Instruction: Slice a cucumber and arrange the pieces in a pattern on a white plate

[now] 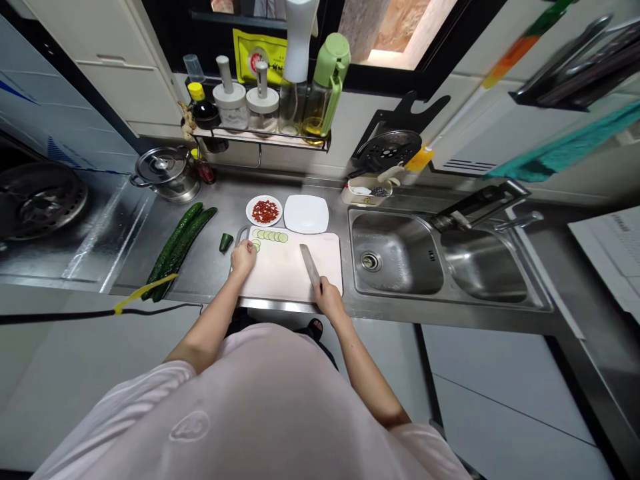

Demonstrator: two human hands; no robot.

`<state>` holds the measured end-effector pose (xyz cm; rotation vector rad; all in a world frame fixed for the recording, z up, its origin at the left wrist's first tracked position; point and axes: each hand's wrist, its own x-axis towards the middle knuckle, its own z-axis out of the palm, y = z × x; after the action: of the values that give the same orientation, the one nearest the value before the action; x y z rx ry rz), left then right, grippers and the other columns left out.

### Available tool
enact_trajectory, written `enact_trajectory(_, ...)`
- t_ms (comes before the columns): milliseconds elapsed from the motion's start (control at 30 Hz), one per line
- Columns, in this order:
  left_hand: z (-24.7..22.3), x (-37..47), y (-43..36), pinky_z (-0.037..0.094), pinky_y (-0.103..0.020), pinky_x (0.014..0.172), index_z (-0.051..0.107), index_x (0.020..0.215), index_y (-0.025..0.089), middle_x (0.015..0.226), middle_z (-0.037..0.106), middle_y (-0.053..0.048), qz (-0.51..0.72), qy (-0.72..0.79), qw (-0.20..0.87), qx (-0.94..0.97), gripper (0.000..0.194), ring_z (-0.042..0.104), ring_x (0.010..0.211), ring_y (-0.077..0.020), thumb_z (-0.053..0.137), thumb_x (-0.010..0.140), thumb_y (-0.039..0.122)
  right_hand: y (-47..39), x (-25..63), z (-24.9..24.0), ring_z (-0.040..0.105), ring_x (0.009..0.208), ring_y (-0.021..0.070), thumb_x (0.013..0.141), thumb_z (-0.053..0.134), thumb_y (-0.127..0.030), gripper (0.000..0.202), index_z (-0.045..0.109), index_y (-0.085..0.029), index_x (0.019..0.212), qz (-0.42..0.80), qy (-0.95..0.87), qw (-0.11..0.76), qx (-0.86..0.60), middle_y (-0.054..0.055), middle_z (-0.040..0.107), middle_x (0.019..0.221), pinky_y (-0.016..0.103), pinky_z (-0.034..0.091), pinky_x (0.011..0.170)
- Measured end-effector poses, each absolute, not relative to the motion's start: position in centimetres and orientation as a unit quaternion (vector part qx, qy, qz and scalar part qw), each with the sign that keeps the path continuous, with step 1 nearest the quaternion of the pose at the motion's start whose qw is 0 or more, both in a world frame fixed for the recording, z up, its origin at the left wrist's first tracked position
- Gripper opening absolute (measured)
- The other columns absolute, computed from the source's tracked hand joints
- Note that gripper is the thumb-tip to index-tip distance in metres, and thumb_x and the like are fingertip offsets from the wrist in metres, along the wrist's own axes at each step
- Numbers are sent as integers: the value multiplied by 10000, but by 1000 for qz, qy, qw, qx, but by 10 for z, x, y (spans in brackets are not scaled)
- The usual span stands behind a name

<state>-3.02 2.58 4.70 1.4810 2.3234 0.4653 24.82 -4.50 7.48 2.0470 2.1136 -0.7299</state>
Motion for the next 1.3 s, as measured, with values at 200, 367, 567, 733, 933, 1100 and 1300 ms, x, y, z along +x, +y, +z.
enact_trajectory(200, 53, -1, 38, 415, -292, 836, 593, 1033, 211, 981, 607, -71, 179, 747, 180, 614, 263, 560, 918, -205, 431, 838, 281, -47, 245, 73, 608, 814, 200, 969, 258, -303, 240, 424, -170, 1079, -234, 695, 66, 677, 88, 642, 879, 258, 334, 638)
enact_trajectory(367, 56, 25, 60, 399, -323, 889, 508, 1225, 220, 1136, 538, -102, 125, 717, 188, 659, 394, 500, 1063, -242, 452, 849, 327, -48, 240, 76, 615, 820, 205, 966, 261, -275, 226, 397, -164, 1107, -247, 684, 90, 680, 96, 638, 891, 260, 357, 652)
enact_trajectory(567, 51, 35, 81, 410, -352, 862, 496, 1237, 225, 1161, 493, -122, 62, 717, 177, 672, 396, 487, 1061, -262, 444, 856, 317, -48, 240, 76, 614, 820, 205, 957, 278, -251, 205, 395, -164, 1101, -247, 684, 92, 680, 100, 636, 888, 263, 364, 662)
enact_trajectory(733, 46, 34, 84, 409, -344, 817, 530, 1173, 240, 1136, 506, -110, 70, 708, 159, 685, 343, 498, 1027, -256, 467, 837, 263, -48, 241, 74, 615, 825, 214, 955, 265, -248, 224, 399, -160, 1111, -248, 684, 90, 680, 105, 638, 893, 268, 367, 666)
enact_trajectory(933, 46, 32, 84, 392, -302, 761, 570, 1022, 233, 1023, 593, -75, 131, 727, 178, 650, 214, 532, 951, -220, 481, 828, 250, -47, 241, 74, 614, 820, 215, 957, 240, -248, 237, 388, -155, 1118, -252, 684, 91, 678, 113, 639, 886, 274, 370, 662)
enact_trajectory(1100, 36, 25, 76, 384, -240, 649, 587, 916, 212, 794, 633, -4, 198, 744, 286, 571, 165, 556, 724, -142, 568, 757, 254, -47, 242, 74, 614, 820, 217, 958, 243, -261, 236, 391, -157, 1110, -248, 686, 90, 678, 113, 638, 885, 274, 372, 659)
enact_trajectory(1300, 23, 13, 51, 383, -219, 616, 605, 851, 196, 727, 618, 16, 229, 745, 336, 529, 174, 547, 659, -114, 623, 699, 278, -46, 241, 74, 613, 832, 214, 955, 250, -257, 241, 391, -154, 1122, -257, 682, 94, 678, 115, 636, 895, 270, 377, 670)
